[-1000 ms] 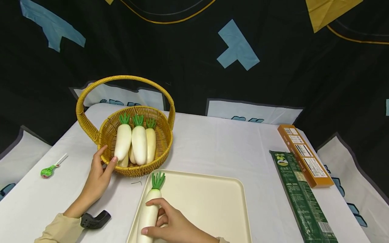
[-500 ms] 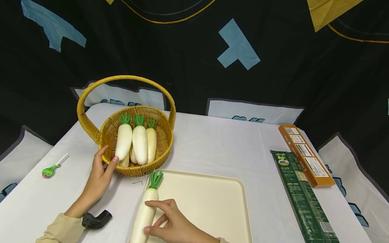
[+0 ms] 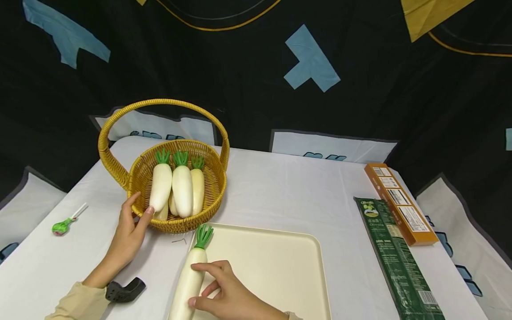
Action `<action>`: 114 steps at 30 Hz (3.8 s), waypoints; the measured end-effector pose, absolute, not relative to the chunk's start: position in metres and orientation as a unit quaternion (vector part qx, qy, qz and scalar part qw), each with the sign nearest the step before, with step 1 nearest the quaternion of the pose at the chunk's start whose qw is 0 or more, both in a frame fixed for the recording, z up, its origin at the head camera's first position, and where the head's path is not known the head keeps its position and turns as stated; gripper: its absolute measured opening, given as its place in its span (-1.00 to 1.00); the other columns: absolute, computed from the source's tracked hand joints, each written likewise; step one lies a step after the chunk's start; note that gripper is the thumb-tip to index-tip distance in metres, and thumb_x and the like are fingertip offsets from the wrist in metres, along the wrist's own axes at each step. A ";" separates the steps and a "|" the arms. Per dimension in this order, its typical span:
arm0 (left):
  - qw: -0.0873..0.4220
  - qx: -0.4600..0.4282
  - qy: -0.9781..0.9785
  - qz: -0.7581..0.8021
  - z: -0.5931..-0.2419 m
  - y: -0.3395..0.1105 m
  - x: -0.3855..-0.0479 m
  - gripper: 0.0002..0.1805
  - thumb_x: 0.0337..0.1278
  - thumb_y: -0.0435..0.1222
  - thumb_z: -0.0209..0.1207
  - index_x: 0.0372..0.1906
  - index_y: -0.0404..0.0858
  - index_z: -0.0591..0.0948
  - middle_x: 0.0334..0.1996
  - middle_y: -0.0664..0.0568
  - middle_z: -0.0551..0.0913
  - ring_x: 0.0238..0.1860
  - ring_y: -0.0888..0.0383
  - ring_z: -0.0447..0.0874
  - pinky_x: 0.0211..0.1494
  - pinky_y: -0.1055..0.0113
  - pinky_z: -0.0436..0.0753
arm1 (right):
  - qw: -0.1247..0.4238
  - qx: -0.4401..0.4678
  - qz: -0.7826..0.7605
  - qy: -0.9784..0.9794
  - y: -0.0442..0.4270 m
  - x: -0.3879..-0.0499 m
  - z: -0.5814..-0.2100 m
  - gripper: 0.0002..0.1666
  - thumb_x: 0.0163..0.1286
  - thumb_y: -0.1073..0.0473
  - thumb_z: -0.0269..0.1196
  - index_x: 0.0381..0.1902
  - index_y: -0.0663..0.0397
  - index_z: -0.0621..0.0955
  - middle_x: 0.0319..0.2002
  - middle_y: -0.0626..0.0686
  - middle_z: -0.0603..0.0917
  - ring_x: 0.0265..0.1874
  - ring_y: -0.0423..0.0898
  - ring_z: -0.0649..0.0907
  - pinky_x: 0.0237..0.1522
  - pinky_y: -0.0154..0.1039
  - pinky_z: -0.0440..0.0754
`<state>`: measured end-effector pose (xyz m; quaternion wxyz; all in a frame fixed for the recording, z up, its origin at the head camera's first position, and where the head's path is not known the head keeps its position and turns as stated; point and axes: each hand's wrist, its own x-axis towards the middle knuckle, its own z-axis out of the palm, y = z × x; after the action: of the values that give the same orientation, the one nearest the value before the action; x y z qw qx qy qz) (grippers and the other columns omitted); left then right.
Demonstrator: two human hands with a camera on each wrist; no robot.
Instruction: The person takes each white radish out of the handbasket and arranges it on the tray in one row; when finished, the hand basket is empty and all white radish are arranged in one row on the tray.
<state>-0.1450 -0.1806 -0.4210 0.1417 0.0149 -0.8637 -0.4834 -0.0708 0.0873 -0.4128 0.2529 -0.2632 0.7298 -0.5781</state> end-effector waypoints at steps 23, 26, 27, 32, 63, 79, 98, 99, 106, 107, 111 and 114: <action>0.130 0.015 -0.863 -0.489 -0.419 -0.182 -0.143 -0.29 0.29 -0.05 -0.10 0.40 -0.20 -0.08 0.35 -0.38 -0.09 0.37 -0.29 -0.14 0.27 -0.30 0.02 | 0.325 -0.193 -0.627 0.681 0.102 -0.127 -0.388 -0.55 0.33 0.14 0.10 0.11 0.27 0.41 -0.10 0.33 0.56 -0.21 -0.14 0.60 -0.16 -0.19 0.61; 0.129 0.014 -0.862 -0.490 -0.419 -0.182 -0.143 -0.29 0.29 -0.03 -0.10 0.40 -0.20 -0.08 0.36 -0.37 -0.11 0.38 -0.30 -0.15 0.27 -0.31 0.00 | 0.370 -0.188 -0.653 0.633 0.096 -0.148 -0.378 -0.48 0.34 0.13 0.06 0.17 0.32 0.35 -0.13 0.16 0.61 -0.20 -0.17 0.62 -0.11 -0.19 0.60; 0.129 0.014 -0.862 -0.490 -0.419 -0.182 -0.143 -0.29 0.29 -0.03 -0.10 0.40 -0.21 -0.08 0.36 -0.37 -0.11 0.38 -0.30 -0.15 0.28 -0.31 0.00 | 0.383 -0.188 -0.661 0.617 0.093 -0.156 -0.375 -0.47 0.35 0.13 0.05 0.19 0.33 0.33 -0.13 0.10 0.62 -0.20 -0.17 0.62 -0.09 -0.20 0.60; 0.129 0.015 -0.863 -0.487 -0.420 -0.182 -0.144 -0.29 0.29 -0.04 -0.10 0.39 -0.22 -0.07 0.36 -0.37 -0.10 0.37 -0.30 -0.14 0.28 -0.30 0.00 | 0.395 -0.189 -0.691 0.576 0.073 -0.186 -0.356 -0.44 0.39 0.16 -0.03 0.27 0.33 0.23 -0.06 0.13 0.60 -0.16 -0.17 0.63 -0.01 -0.21 0.57; 0.133 0.007 -0.869 -0.476 -0.418 -0.181 -0.145 -0.31 0.30 -0.07 -0.11 0.40 -0.20 -0.08 0.35 -0.40 -0.09 0.37 -0.32 -0.14 0.26 -0.33 -0.02 | 0.205 0.023 -0.562 0.801 -0.010 -0.241 -0.351 0.34 -0.01 -0.06 0.40 0.42 0.00 -0.28 0.38 0.22 0.07 -0.41 -0.04 0.57 -0.14 -0.13 0.59; 0.131 0.015 -0.870 -0.475 -0.418 -0.183 -0.143 -0.31 0.30 -0.08 -0.11 0.40 -0.19 -0.08 0.35 -0.39 -0.09 0.37 -0.32 -0.15 0.26 -0.32 0.00 | 0.109 -0.062 -0.450 0.884 -0.018 -0.230 -0.357 0.18 -0.04 -0.06 0.42 0.40 -0.08 -0.03 0.30 0.25 0.18 0.20 0.11 0.38 0.08 -0.03 0.49; 0.138 0.013 -0.869 -0.475 -0.418 -0.181 -0.144 -0.32 0.30 -0.09 -0.09 0.39 -0.21 -0.06 0.33 -0.41 -0.05 0.36 -0.32 -0.11 0.28 -0.30 0.01 | 0.177 -0.191 -0.484 0.835 -0.004 -0.236 -0.358 -0.32 0.27 0.13 0.15 0.30 -0.43 0.22 0.29 0.08 0.28 0.11 0.01 0.43 -0.21 -0.33 0.49; 0.138 0.012 -0.869 -0.475 -0.418 -0.181 -0.144 -0.32 0.30 -0.09 -0.09 0.39 -0.21 -0.06 0.33 -0.41 -0.05 0.36 -0.32 -0.11 0.28 -0.30 0.01 | 0.180 -0.191 -0.485 0.834 -0.004 -0.237 -0.358 -0.34 0.27 0.13 0.13 0.29 -0.43 0.24 0.31 0.05 0.26 0.13 0.01 0.41 -0.18 -0.31 0.49; 0.138 0.010 -0.867 -0.478 -0.418 -0.182 -0.144 -0.32 0.30 -0.10 -0.08 0.39 -0.21 -0.06 0.33 -0.41 -0.05 0.36 -0.32 -0.11 0.26 -0.31 0.02 | 0.197 -0.183 -0.485 0.832 -0.003 -0.237 -0.357 -0.41 0.30 0.11 0.08 0.27 -0.44 0.29 0.30 0.09 0.29 0.12 -0.01 0.44 -0.12 -0.30 0.51; 0.138 0.009 -0.867 -0.479 -0.419 -0.182 -0.144 -0.31 0.30 -0.10 -0.08 0.39 -0.21 -0.06 0.33 -0.41 -0.05 0.36 -0.32 -0.11 0.26 -0.31 0.02 | 0.198 -0.183 -0.488 0.830 -0.003 -0.237 -0.357 -0.41 0.30 0.11 0.08 0.27 -0.44 0.29 0.29 0.10 0.31 0.08 -0.03 0.47 -0.14 -0.31 0.51; 0.138 0.009 -0.867 -0.479 -0.420 -0.183 -0.145 -0.31 0.29 -0.10 -0.08 0.39 -0.22 -0.06 0.33 -0.41 -0.06 0.36 -0.31 -0.11 0.27 -0.30 0.02 | 0.201 -0.186 -0.498 0.823 -0.002 -0.239 -0.357 -0.43 0.30 0.12 0.08 0.27 -0.39 0.31 0.17 0.19 0.42 -0.15 -0.11 0.54 -0.28 -0.38 0.52; 0.138 0.008 -0.867 -0.478 -0.420 -0.183 -0.145 -0.31 0.30 -0.09 -0.09 0.39 -0.22 -0.06 0.33 -0.40 -0.06 0.36 -0.31 -0.11 0.26 -0.30 0.03 | 0.205 -0.186 -0.506 0.817 -0.002 -0.240 -0.357 -0.43 0.31 0.14 0.08 0.27 -0.36 0.32 0.00 0.24 0.49 -0.33 -0.14 0.52 -0.38 -0.38 0.52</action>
<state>-0.1449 -0.1828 -0.4198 0.1379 0.0079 -0.8674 -0.4781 -0.2399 -0.0019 -0.3570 0.2055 -0.1859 0.8169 -0.5059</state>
